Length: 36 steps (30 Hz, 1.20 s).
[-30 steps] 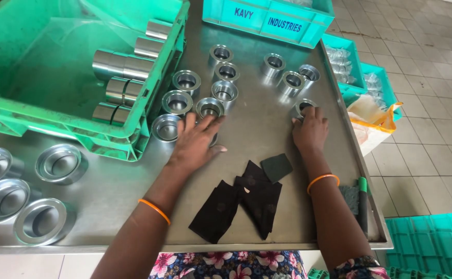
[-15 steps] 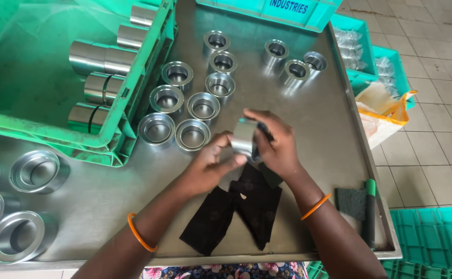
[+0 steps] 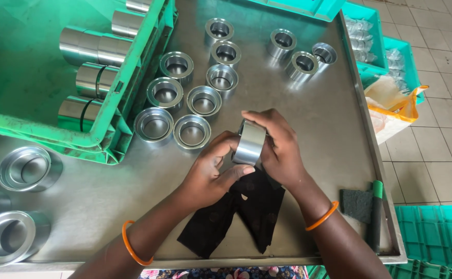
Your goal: Inspecting metal rings and packing them into individual plastic bags at an industrial workstation.
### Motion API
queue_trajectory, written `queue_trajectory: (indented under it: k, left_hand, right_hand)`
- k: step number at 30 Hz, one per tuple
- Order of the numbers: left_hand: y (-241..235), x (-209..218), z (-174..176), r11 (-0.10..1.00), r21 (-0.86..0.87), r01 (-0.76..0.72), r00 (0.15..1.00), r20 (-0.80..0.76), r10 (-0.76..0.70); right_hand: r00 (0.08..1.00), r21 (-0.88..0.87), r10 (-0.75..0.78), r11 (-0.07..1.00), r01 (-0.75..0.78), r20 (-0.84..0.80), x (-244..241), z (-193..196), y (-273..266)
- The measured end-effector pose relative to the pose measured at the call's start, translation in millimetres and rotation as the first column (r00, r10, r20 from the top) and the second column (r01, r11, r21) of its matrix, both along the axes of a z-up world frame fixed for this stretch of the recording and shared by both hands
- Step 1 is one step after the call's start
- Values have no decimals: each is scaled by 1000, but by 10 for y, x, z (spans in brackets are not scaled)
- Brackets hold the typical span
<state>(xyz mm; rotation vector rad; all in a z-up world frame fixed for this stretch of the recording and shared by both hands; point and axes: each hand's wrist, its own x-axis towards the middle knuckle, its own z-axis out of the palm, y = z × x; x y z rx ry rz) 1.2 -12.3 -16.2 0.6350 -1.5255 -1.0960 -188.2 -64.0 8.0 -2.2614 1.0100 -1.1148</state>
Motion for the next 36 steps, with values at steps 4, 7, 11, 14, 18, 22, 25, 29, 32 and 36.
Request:
queue_trajectory:
  k: [4,7,11,14,18,22,25,29,32,36]
  left_hand:
    - [32,29,26,999,9,-53,997,51,52]
    - [19,1,3,1000,9,18,1000,-5,-18]
    - [29,14,-3,1000,3,-5,1000,-17,5]
    - [35,31,28,999,-13,-38,997,64,39]
    - [17,18,-13,997,46,57,998,-31,-55]
    - [45,26,46,999,-35,-6,1000,12,6]
    - [31,32,58,995,-85,-57,995,77,63]
    - [22,48,80,991,-126,-40,993,109,54]
    - [35,51,65,985,-159,-72,987,134,94]
    - [31,59,64,983,-169,-77,984,144,101]
  right_hand:
    - [946,550,149,783,-290,287,-26,-103,-95]
    - [960,481,167,838,-258,224,-54,-67,-45]
    - [994,164,79,982,-91,79,5,-62,-5]
    - [951,443,153,857,-264,270,-7,-98,-50]
    - [999,-18,-30,999,30,-34,51,-20,66]
    - [998,138,27,990,-35,61,64,22,34]
    - [971,529,114,822,-211,211,29,-28,10]
    - [1000,-3,-5,1000,5,30,85,9,104]
    - [991,188,83,977,-102,106,71,-13,64]
    - [979,368,101,916,-160,176,53,-3,66]
